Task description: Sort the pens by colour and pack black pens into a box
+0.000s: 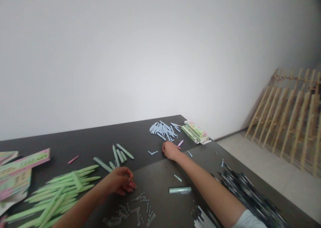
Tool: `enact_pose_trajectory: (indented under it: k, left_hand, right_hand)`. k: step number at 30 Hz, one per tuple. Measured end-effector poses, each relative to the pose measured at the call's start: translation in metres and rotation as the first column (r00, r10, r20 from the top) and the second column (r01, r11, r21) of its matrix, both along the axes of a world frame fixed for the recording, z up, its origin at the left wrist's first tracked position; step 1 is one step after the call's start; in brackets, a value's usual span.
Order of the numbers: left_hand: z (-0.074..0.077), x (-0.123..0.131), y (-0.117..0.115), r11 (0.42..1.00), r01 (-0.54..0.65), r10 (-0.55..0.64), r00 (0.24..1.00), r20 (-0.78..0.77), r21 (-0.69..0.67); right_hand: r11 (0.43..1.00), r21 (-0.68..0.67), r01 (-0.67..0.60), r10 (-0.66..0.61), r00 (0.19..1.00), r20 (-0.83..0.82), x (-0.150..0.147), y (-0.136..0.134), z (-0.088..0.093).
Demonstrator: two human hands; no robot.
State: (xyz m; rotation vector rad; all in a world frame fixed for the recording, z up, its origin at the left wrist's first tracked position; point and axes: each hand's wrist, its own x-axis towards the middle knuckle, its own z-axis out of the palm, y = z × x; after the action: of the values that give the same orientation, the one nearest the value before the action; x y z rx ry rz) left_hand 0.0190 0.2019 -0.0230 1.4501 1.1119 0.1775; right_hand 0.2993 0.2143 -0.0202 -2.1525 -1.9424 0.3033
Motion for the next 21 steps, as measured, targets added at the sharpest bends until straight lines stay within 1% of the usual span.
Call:
enact_pose_trajectory:
  k: [3, 6, 10, 13, 17, 21]
  left_hand:
    - [0.005, 0.003, 0.0, 0.998, -0.041, 0.045, 0.995, 0.087, -0.049]
    - [0.012, 0.005, -0.003, 0.995, -0.057, 0.068, 0.989, 0.135, -0.083]
    - [0.018, 0.002, -0.008, 0.991, -0.094, 0.106, 0.984, 0.144, -0.092]
    - [0.018, -0.005, -0.007, 0.989, -0.115, 0.129, 0.981, 0.147, -0.097]
    - [0.011, -0.018, -0.002, 0.986, -0.135, 0.149, 0.977, 0.154, -0.098]
    - [0.01, -0.026, -0.002, 0.988, -0.119, 0.135, 0.976, 0.169, -0.099]
  right_hand:
    - [0.998, 0.058, -0.013, 0.016, 0.999, -0.044, -0.01, 0.002, 0.001]
    - [0.993, 0.105, -0.049, 0.058, 0.995, -0.081, -0.028, 0.002, 0.0]
    - [0.997, 0.059, -0.041, 0.045, 0.997, -0.057, -0.053, 0.007, -0.004]
    - [0.999, 0.014, -0.031, 0.031, 0.999, -0.018, -0.063, 0.012, -0.005]
    - [0.999, 0.002, -0.035, 0.035, 0.999, 0.026, -0.067, 0.012, -0.005]
    - [0.998, 0.038, -0.042, 0.04, 0.997, 0.063, -0.053, 0.01, -0.001]
